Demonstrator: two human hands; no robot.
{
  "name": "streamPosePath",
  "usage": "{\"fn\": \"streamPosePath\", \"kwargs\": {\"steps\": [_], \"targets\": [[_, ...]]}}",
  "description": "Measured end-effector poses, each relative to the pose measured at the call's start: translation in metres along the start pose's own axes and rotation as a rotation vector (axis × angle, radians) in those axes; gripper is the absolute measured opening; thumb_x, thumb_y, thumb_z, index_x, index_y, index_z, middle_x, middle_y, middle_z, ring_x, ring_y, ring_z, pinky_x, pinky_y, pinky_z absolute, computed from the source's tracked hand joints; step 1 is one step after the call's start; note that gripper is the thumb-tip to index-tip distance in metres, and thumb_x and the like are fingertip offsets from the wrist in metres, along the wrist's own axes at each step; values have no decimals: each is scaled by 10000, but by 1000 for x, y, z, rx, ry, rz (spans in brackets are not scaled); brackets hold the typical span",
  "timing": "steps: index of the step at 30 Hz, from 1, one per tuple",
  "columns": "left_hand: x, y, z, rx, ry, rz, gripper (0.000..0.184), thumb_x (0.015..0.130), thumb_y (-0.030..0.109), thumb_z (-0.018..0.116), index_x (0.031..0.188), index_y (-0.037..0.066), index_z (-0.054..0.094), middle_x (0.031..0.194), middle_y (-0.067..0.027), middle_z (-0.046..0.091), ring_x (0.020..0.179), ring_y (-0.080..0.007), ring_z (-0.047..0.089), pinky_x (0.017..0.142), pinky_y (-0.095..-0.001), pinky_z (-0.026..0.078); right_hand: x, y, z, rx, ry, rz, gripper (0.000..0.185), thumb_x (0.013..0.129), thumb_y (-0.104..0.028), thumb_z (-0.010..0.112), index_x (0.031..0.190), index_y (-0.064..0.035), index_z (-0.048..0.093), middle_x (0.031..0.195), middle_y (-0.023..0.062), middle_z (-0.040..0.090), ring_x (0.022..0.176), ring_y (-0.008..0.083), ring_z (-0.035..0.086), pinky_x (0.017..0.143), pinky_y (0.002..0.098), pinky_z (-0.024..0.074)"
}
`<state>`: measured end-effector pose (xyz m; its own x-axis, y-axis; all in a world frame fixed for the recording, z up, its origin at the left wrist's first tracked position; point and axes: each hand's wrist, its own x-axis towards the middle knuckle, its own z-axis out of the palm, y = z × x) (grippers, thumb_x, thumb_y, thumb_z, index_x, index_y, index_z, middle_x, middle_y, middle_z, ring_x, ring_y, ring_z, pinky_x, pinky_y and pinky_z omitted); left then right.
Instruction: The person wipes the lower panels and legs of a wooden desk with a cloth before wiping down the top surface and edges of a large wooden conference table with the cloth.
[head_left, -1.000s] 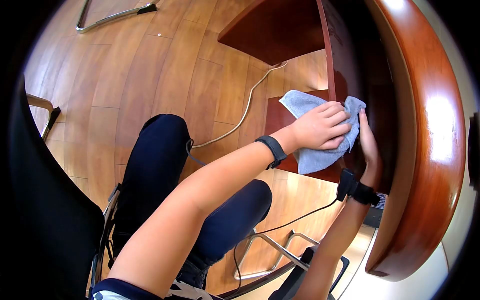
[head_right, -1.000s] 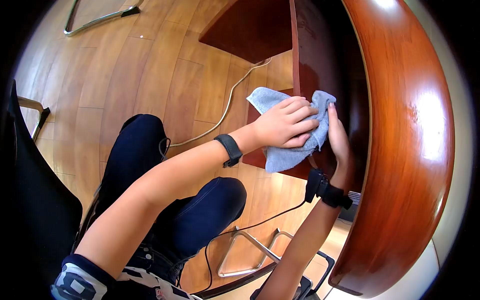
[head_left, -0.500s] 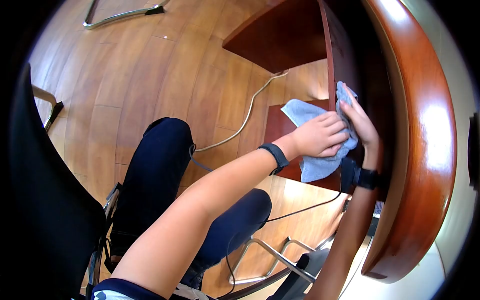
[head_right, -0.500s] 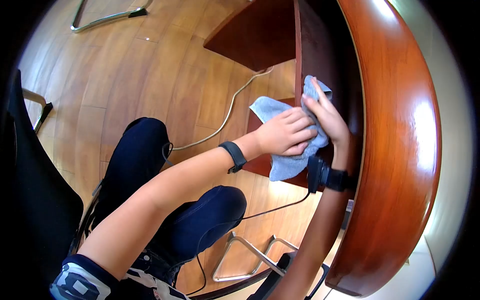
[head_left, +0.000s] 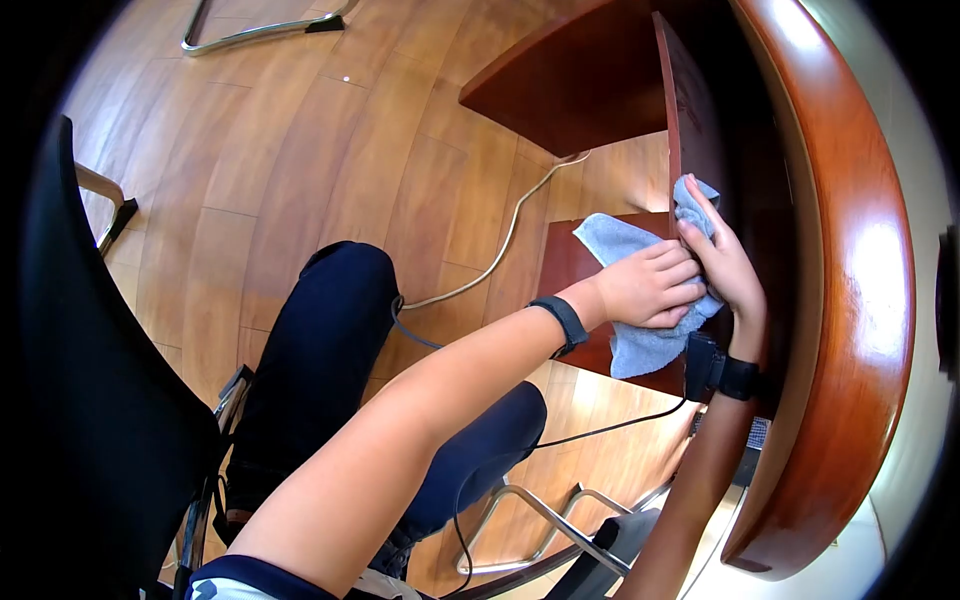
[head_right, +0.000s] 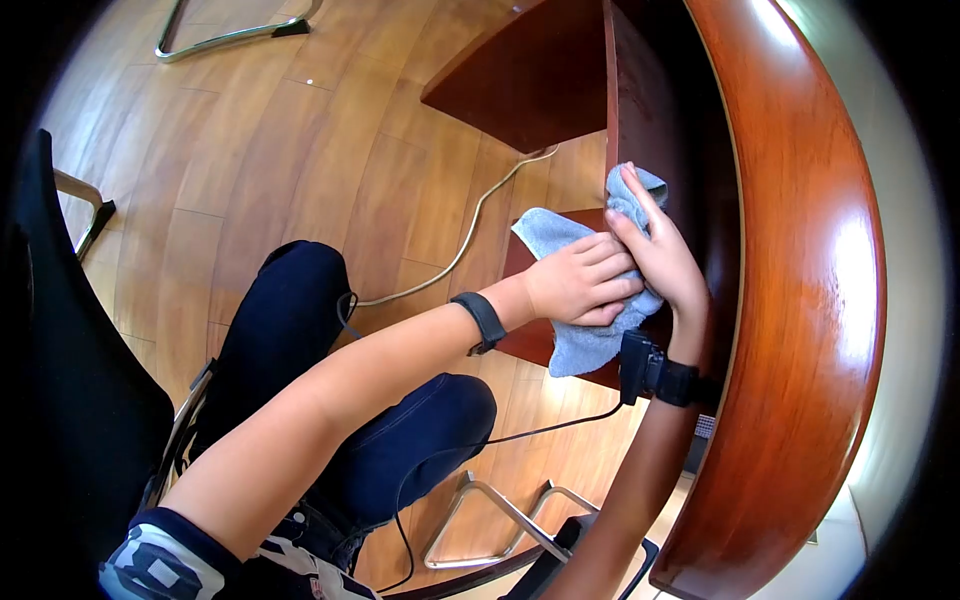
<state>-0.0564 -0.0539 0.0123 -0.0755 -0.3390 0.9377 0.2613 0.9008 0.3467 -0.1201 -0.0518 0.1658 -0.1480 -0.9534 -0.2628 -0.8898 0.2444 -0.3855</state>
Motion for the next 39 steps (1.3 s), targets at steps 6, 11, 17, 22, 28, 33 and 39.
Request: {"fn": "streamPosePath", "kwargs": {"steps": [6, 11, 17, 22, 28, 33, 39], "targets": [[7, 1, -7, -41, -1, 7, 259, 794, 223, 555, 1006, 74, 562, 1037, -121, 518, 1042, -299, 488, 957, -401, 370, 16, 36, -10, 51, 68, 121, 592, 937, -367, 454, 1392, -24, 293, 1435, 150, 312, 1316, 203, 298, 1063, 285, 223], [7, 2, -11, -61, -6, 13, 254, 799, 207, 552, 1013, 70, 554, 1036, -118, 518, 1043, -298, 489, 959, -399, 373, 21, 70, -24, 205, 63, 321, 628, 951, -414, 396, 1368, 46, 298, 1418, 108, 333, 1290, 175, 325, 1059, 265, 227], [5, 0, -10, -80, 10, 18, 252, 802, 208, 551, 1017, 77, 549, 1035, -116, 519, 1042, -291, 494, 959, -394, 374, -1, 65, -23, 267, 129, 408, 608, 954, -464, 354, 1298, 33, 422, 1266, 57, 476, 1160, 156, 431, 1016, 265, 274], [10, -3, -11, -62, -11, 32, 266, 798, 218, 548, 1024, 78, 540, 1039, -113, 512, 1046, -283, 490, 957, -390, 374, -35, 96, -23, 322, 229, 473, 677, 944, -538, 289, 1276, 33, 442, 1222, 54, 491, 1120, 160, 442, 1005, 270, 284], [9, 0, -9, -68, -23, 31, 274, 785, 214, 549, 1023, 79, 541, 1038, -107, 513, 1033, -280, 494, 957, -397, 376, -104, 139, 9, 31, 378, 455, 677, 952, -521, 230, 1327, 26, 369, 1336, 194, 413, 1233, 295, 389, 1024, 331, 279], [7, -1, -9, -47, -17, 28, 270, 773, 202, 550, 1014, 81, 546, 1029, -101, 519, 1025, -274, 498, 953, -399, 382, -143, 80, 53, -321, 425, 380, 484, 982, -284, 294, 1363, 13, 273, 1366, 239, 344, 1246, 386, 342, 1027, 384, 273], [8, -2, -5, -49, 2, 44, 273, 767, 204, 554, 1011, 83, 546, 1019, -99, 521, 1019, -275, 498, 947, -399, 386, -164, 44, 71, -317, 392, 453, 552, 959, -318, 370, 1361, 44, 259, 1371, 257, 329, 1257, 400, 322, 1040, 403, 252]]}}
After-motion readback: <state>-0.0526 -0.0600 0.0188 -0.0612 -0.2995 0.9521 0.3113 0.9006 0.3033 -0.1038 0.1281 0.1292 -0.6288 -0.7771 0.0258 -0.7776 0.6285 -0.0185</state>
